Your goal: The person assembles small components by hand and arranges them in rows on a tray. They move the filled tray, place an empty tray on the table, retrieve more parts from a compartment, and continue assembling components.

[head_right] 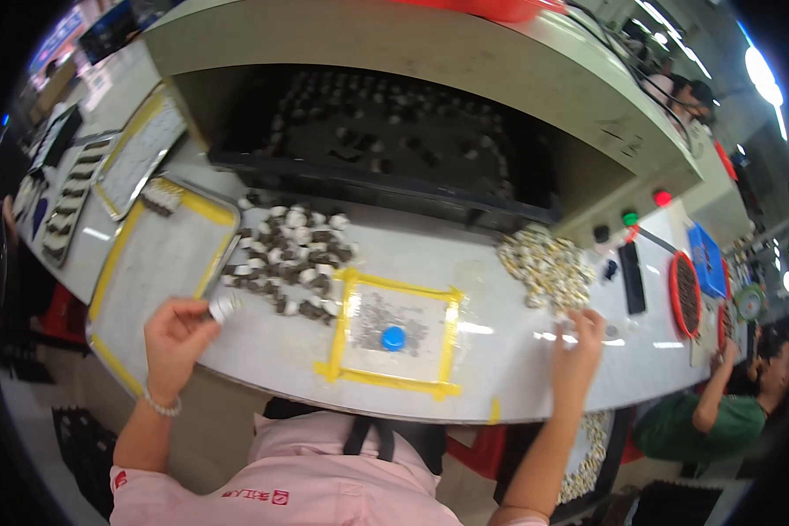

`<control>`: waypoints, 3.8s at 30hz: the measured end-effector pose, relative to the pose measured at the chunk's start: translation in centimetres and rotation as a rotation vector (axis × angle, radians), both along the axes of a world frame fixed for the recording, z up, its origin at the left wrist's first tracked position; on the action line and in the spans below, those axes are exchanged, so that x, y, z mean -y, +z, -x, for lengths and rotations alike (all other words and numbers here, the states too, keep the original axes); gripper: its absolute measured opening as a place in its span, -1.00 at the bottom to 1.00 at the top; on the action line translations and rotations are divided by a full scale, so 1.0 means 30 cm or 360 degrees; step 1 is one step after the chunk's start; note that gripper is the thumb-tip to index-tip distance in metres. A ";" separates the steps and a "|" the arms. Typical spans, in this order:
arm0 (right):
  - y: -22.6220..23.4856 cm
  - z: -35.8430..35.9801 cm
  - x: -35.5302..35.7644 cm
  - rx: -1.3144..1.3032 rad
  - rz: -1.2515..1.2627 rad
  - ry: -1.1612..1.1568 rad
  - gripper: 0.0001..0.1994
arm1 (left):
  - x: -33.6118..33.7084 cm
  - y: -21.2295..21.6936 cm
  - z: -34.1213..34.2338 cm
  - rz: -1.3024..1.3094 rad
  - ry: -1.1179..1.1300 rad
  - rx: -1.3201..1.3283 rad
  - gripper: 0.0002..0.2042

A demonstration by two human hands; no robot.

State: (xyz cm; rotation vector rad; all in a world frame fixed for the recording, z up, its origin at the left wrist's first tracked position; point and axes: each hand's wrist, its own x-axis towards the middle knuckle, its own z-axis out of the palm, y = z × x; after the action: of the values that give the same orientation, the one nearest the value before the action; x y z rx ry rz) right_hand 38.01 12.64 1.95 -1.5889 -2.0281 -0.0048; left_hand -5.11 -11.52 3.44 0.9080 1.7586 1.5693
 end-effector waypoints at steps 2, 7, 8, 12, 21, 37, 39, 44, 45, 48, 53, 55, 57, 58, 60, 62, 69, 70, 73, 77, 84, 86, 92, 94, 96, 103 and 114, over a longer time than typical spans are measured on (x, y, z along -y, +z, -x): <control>-0.050 -0.101 -0.040 0.0137 -0.0013 -0.0075 -0.74 | -0.028 -0.017 0.144 -0.0162 0.0134 -0.0542 -0.81; -0.084 -0.103 -0.051 -0.0028 0.0260 -0.0062 -0.74 | -0.113 -0.135 0.415 -0.0025 0.0311 -0.0873 -0.80; -0.087 -0.080 -0.042 -0.0039 0.0266 -0.0046 -0.74 | -0.137 -0.147 0.429 -0.0004 0.0330 -0.0938 -0.81; -0.070 0.045 0.042 -0.0328 0.0306 0.0169 -0.74 | -0.209 -0.145 0.476 0.0083 0.0365 -0.1381 -0.83; -0.035 0.295 0.220 -0.0477 0.0532 0.0770 -0.71 | -0.245 -0.133 0.462 0.0212 0.0675 -0.1712 -0.73; 0.020 0.438 0.185 -0.0454 0.0615 0.1142 -0.76 | -0.235 -0.051 -0.062 -0.0054 -0.0806 -0.1867 -0.72; 0.020 0.386 0.179 -0.0539 0.0919 0.1026 -0.78 | -0.211 -0.017 -0.080 -0.0201 -0.0794 -0.1623 -0.72; 0.003 0.350 0.168 -0.0364 0.0796 0.1023 -0.77 | -0.113 0.008 -0.154 0.0039 -0.0980 -0.0502 -0.76; -0.001 0.354 0.167 -0.0373 0.0736 0.1045 -0.75 | -0.092 -0.013 -0.186 0.0094 -0.0881 0.0183 -0.75; -0.002 0.368 0.184 -0.0307 0.0644 0.1009 -0.75 | -0.078 -0.039 -0.261 0.0218 -0.0676 0.0972 -0.72; -0.013 0.384 0.186 -0.0239 0.0461 0.1063 -0.73 | -0.144 -0.129 -0.384 -0.0135 -0.0413 0.1326 -0.76; 0.004 0.406 0.182 -0.0219 0.0344 0.1136 -0.72 | -0.169 -0.142 -0.413 -0.0128 -0.0458 0.1318 -0.77; 0.014 0.437 0.179 -0.0078 0.0272 0.1336 -0.74 | -0.182 -0.154 -0.419 -0.0099 -0.0542 0.1276 -0.77; 0.020 0.450 0.179 -0.0083 0.0272 0.1341 -0.74 | -0.184 -0.158 -0.417 -0.0099 -0.0538 0.1272 -0.77; 0.031 0.470 0.180 0.0000 0.0244 0.1394 -0.76 | -0.186 -0.164 -0.413 -0.0101 -0.0572 0.1288 -0.75; 0.027 0.475 0.172 0.0034 0.0269 0.1401 -0.76 | -0.187 -0.167 -0.414 -0.0112 -0.0583 0.1283 -0.74; 0.085 0.500 0.167 0.0364 0.0398 0.1443 -0.75 | -0.188 -0.164 -0.411 -0.0109 -0.0590 0.1231 -0.73; 0.086 0.501 0.165 0.0365 0.0398 0.1442 -0.75 | -0.189 -0.165 -0.412 -0.0109 -0.0591 0.1232 -0.73; 0.074 0.501 0.162 0.0308 0.0407 0.1455 -0.75 | -0.191 -0.170 -0.412 -0.0119 -0.0582 0.1177 -0.77; 0.063 0.472 0.188 -0.0186 0.0540 0.1347 -0.72 | -0.191 -0.172 -0.412 -0.0184 -0.0601 0.1224 -0.76; 0.069 0.461 0.240 -0.0817 0.1013 0.1280 -0.70 | -0.185 -0.177 -0.405 -0.0177 -0.0620 0.1309 -0.74; 0.062 0.460 0.241 -0.0809 0.1039 0.1305 -0.71 | -0.187 -0.172 -0.405 -0.0166 -0.0608 0.1310 -0.75; 0.057 0.462 0.243 -0.0773 0.1200 0.1374 -0.72 | -0.181 -0.176 -0.410 -0.0135 -0.0624 0.1294 -0.80; 0.061 0.459 0.250 -0.0737 0.1204 0.1369 -0.73 | -0.176 -0.182 -0.412 -0.0147 -0.0666 0.1298 -0.81; 0.055 0.452 0.251 -0.0813 0.1231 0.1432 -0.74 | -0.171 -0.195 -0.415 -0.0107 -0.0672 0.1261 -0.81; 0.057 0.342 0.184 -0.0689 0.0994 0.1326 -0.73 | -0.142 -0.130 -0.364 0.0045 -0.0749 0.1145 -0.75; -0.106 -0.222 -0.156 0.0382 0.0096 -0.0287 -0.70 | -0.041 -0.047 0.249 -0.0094 0.0254 -0.0409 -0.79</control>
State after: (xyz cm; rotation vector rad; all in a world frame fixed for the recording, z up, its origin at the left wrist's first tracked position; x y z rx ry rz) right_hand 44.67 17.34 -1.23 -1.8822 -2.0695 -0.2135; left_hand -12.59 -10.30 2.02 1.0601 2.0150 1.6733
